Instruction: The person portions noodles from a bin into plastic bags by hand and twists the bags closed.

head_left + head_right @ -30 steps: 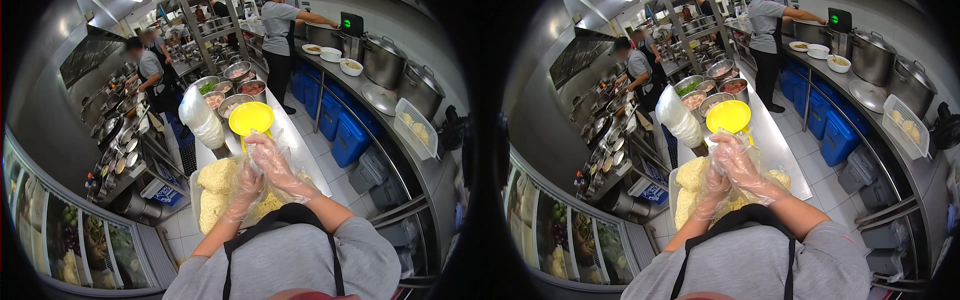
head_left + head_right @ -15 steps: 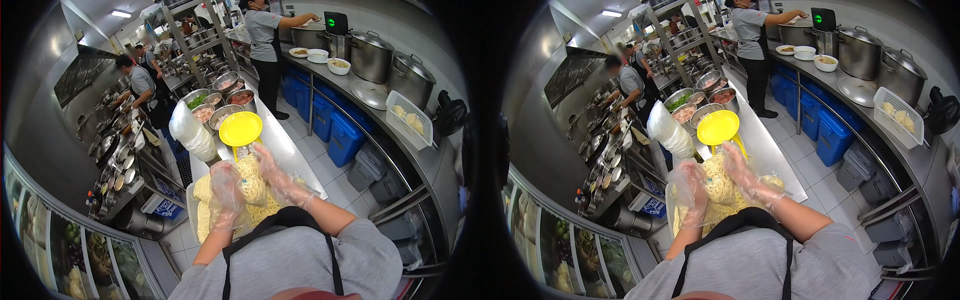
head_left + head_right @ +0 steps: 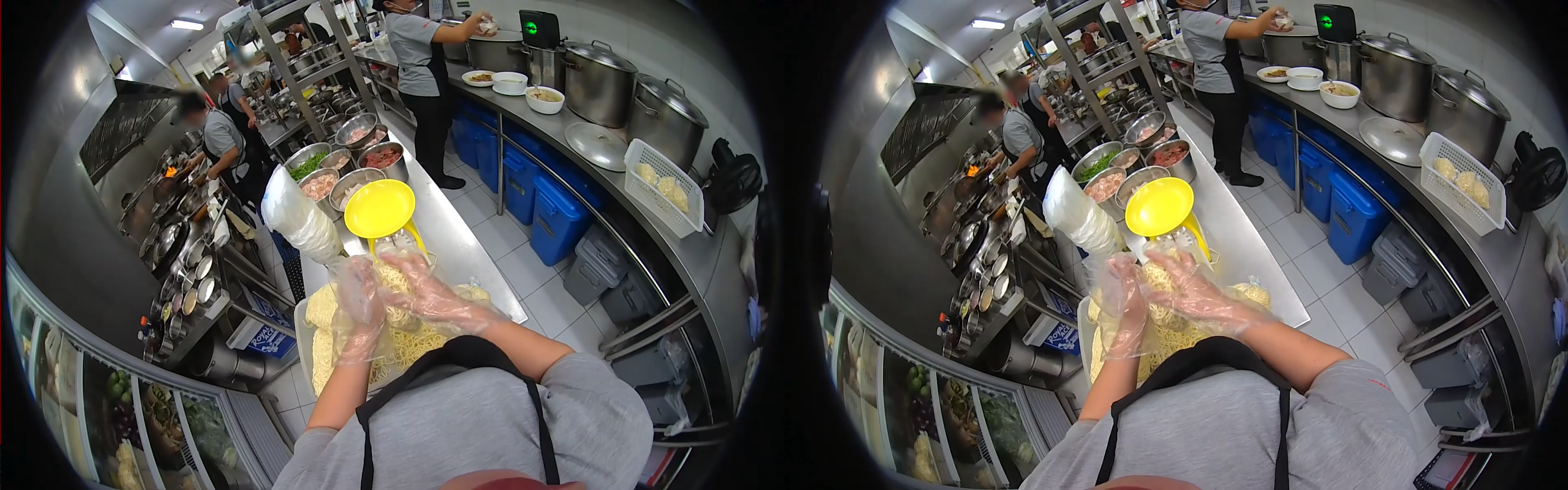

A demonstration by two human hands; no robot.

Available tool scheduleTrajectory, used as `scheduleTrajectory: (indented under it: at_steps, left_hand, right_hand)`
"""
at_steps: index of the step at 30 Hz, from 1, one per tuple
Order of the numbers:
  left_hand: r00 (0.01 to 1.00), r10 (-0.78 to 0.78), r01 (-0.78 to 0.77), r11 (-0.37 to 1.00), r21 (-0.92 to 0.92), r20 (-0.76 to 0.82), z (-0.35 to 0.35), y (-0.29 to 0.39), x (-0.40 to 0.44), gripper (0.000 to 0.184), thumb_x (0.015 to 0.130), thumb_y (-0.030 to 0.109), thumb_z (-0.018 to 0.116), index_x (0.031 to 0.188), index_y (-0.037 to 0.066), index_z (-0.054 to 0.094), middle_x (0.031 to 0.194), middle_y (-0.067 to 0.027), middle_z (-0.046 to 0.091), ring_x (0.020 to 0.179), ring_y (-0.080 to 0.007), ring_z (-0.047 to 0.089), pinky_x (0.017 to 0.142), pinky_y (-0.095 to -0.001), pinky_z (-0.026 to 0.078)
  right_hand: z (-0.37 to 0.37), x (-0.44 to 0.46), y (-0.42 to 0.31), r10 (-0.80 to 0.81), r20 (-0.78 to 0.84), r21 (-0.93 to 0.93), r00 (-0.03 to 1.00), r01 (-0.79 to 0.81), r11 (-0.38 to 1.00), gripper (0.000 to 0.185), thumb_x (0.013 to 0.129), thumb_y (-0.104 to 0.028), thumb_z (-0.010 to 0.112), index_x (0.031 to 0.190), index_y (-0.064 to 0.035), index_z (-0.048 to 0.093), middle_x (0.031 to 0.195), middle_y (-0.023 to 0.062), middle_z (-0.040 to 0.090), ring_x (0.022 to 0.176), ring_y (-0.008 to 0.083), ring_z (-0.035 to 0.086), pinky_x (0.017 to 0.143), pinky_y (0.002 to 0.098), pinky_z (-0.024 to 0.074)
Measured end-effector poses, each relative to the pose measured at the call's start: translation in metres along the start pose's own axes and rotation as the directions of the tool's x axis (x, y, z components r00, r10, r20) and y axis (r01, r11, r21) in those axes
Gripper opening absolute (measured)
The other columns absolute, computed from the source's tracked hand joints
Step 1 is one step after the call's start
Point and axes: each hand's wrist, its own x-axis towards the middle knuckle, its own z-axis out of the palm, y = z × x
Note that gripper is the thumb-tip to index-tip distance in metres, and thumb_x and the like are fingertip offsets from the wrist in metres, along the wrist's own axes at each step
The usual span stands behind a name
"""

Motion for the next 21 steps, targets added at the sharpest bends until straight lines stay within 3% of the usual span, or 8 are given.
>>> scheduleTrajectory:
  at_steps: [1,4,8,10,16,17,20,21]
  left_hand:
    - [0.977,0.192,-0.194,0.981,0.018,0.089,-0.003,-0.002,0.004,0.031,0.086,0.031,0.059,0.097,0.002,0.053,0.087,-0.0098,0.054,0.081,-0.0217,0.053,0.07,-0.0344,0.043]
    - [0.814,0.517,-0.539,0.842,0.014,0.266,0.0,-0.009,0.004,0.037,0.079,0.032,0.068,0.094,0.0,0.057,0.088,-0.0148,0.057,0.08,-0.0314,0.056,0.069,-0.0386,0.043]
    - [0.885,0.398,-0.409,0.913,-0.007,0.243,0.013,-0.015,-0.014,0.022,0.075,0.016,0.068,0.093,0.004,0.061,0.092,-0.0148,0.062,0.087,-0.034,0.06,0.073,-0.0397,0.047]
    - [0.855,0.452,-0.458,0.888,-0.038,0.253,0.015,-0.023,-0.019,0.023,0.075,0.011,0.067,0.095,0.005,0.06,0.094,-0.0138,0.062,0.087,-0.0333,0.061,0.074,-0.0394,0.047]
    - [0.858,0.462,-0.463,0.885,-0.054,0.224,0.003,-0.029,-0.009,0.027,0.079,0.014,0.065,0.104,0.006,0.056,0.094,-0.0122,0.061,0.084,-0.0274,0.061,0.073,-0.0358,0.047]
    - [0.921,0.274,-0.157,0.912,-0.379,0.277,0.0,-0.026,-0.012,0.037,0.085,0.026,0.061,0.111,0.002,0.05,0.108,-0.0076,0.054,0.1,-0.0205,0.053,0.086,-0.033,0.043]
    - [0.982,0.18,-0.179,0.82,-0.543,-0.051,0.005,-0.044,-0.019,0.034,0.08,0.023,0.063,0.104,0.002,0.053,0.098,-0.01,0.058,0.089,-0.0211,0.057,0.079,-0.0304,0.045]
    - [0.969,0.197,-0.246,0.832,-0.497,-0.15,0.002,-0.037,-0.02,0.032,0.079,0.023,0.062,0.102,0.002,0.054,0.095,-0.0113,0.059,0.086,-0.023,0.058,0.078,-0.0305,0.046]
  right_hand:
    - [-0.006,0.006,0.0,-0.083,0.076,-0.326,0.994,0.104,0.94,0.065,0.081,-0.034,0.067,0.136,-0.0141,0.038,0.138,0.0201,0.034,0.132,0.0331,0.03,0.109,0.0481,0.0199]
    - [-0.011,0.014,-0.042,-0.37,0.117,-0.454,0.922,0.381,0.805,0.048,0.084,-0.033,0.061,0.127,-0.014,0.049,0.136,0.0196,0.038,0.132,0.037,0.03,0.109,0.051,0.0187]
    - [-0.006,0.017,-0.029,-0.457,0.203,-0.367,0.866,0.5,0.784,0.031,0.091,-0.026,0.052,0.117,-0.0091,0.054,0.13,0.0129,0.045,0.128,0.0331,0.033,0.107,0.0471,0.0205]
    - [-0.007,0.011,-0.035,-0.31,0.067,-0.003,0.948,0.311,0.95,0.021,0.091,-0.016,0.049,0.107,-0.0058,0.058,0.119,0.0088,0.053,0.122,0.0302,0.039,0.105,0.0438,0.0246]
    - [-0.009,0.01,-0.043,-0.459,0.121,-0.079,0.88,0.469,0.879,0.018,0.087,-0.017,0.056,0.096,-0.0037,0.063,0.113,0.0095,0.054,0.11,0.0297,0.047,0.101,0.0417,0.0301]
    - [-0.008,0.011,-0.038,-0.457,0.124,-0.078,0.881,0.468,0.88,0.018,0.087,-0.017,0.056,0.096,-0.0037,0.063,0.113,0.0095,0.054,0.11,0.0297,0.047,0.101,0.0417,0.0301]
    - [-0.003,0.015,-0.01,-0.364,0.021,0.225,0.931,0.35,0.909,0.029,0.09,-0.025,0.054,0.111,-0.0051,0.059,0.122,0.0093,0.049,0.114,0.0253,0.044,0.102,0.0399,0.029]
    - [-0.002,0.015,0.0,-0.034,0.01,0.425,0.999,0.027,0.905,0.037,0.091,-0.03,0.054,0.12,-0.006,0.052,0.126,0.0093,0.046,0.118,0.0229,0.04,0.104,0.0389,0.0267]
